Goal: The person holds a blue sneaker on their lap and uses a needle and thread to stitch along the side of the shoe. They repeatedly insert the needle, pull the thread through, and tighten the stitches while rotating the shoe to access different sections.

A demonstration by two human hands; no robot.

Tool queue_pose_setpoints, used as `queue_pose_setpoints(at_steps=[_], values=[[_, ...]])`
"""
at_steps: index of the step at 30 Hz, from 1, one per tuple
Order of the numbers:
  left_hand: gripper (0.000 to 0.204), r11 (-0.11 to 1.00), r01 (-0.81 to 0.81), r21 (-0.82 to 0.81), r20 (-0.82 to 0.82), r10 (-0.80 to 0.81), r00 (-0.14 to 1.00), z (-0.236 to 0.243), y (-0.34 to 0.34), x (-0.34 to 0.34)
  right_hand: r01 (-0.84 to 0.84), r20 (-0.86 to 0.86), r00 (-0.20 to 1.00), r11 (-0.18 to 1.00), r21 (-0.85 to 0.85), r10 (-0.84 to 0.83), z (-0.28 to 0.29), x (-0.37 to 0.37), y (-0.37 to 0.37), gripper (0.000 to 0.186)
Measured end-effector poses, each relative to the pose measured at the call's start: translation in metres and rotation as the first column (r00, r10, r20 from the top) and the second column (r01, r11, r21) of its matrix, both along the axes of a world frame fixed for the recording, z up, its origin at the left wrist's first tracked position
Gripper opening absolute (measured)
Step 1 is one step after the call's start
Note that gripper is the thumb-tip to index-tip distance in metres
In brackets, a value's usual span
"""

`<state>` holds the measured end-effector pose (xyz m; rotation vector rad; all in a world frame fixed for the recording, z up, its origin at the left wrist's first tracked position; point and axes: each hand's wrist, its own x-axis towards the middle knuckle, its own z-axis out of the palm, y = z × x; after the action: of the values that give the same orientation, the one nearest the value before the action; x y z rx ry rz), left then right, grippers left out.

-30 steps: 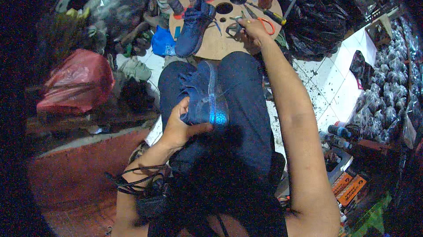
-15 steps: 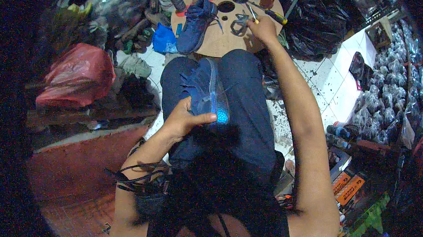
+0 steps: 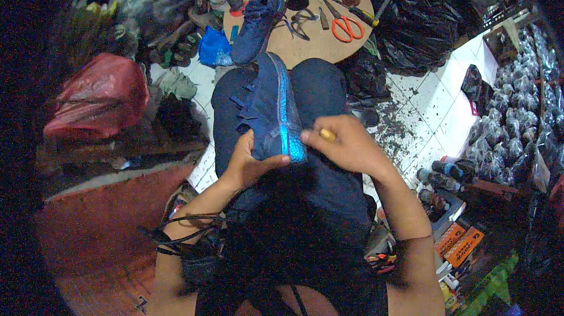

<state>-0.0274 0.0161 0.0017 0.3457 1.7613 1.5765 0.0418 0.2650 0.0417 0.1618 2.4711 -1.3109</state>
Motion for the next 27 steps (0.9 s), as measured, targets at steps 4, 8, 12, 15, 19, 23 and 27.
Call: queue_pose_setpoints(at_steps=[4,8,12,15,19,23,27], values=[[0.06,0.995,-0.008,-0.1,-0.08,0.0,0.997,0.004,0.004,-0.001,0.311,0.069,0.917,0.595,-0.741,-0.393,-0.007,-0.004,-0.015,0.04],[0.052,0.99,-0.027,-0.139,-0.116,0.011,0.993,0.008,0.008,-0.002,0.458,0.284,0.865,0.418,-0.785,-0.414,-0.003,-0.017,-0.029,0.033],[0.051,0.996,-0.057,-0.068,-0.151,0.046,0.987,0.002,0.012,0.002,0.575,0.288,0.781,0.459,-0.678,-0.554,-0.004,-0.047,-0.01,0.026],[0.053,0.988,-0.047,-0.149,-0.18,0.02,0.983,-0.003,0.004,0.006,0.529,0.216,0.799,0.487,-0.695,-0.561,-0.013,-0.047,-0.011,0.028],[0.054,0.973,-0.048,-0.225,-0.661,-0.116,0.741,-0.011,-0.007,0.02,0.362,-0.175,0.884,0.873,-0.327,-0.433,-0.01,-0.023,0.003,0.032],[0.049,0.961,0.01,-0.277,-0.578,-0.175,0.797,-0.016,-0.016,0.024,0.395,-0.295,0.888,0.914,0.091,-0.354,0.001,0.009,0.008,0.024],[0.038,0.993,-0.022,-0.118,-0.644,-0.06,0.763,-0.008,-0.017,0.013,0.147,-0.332,0.94,0.974,0.175,-0.082,0.003,0.031,-0.005,0.015]])
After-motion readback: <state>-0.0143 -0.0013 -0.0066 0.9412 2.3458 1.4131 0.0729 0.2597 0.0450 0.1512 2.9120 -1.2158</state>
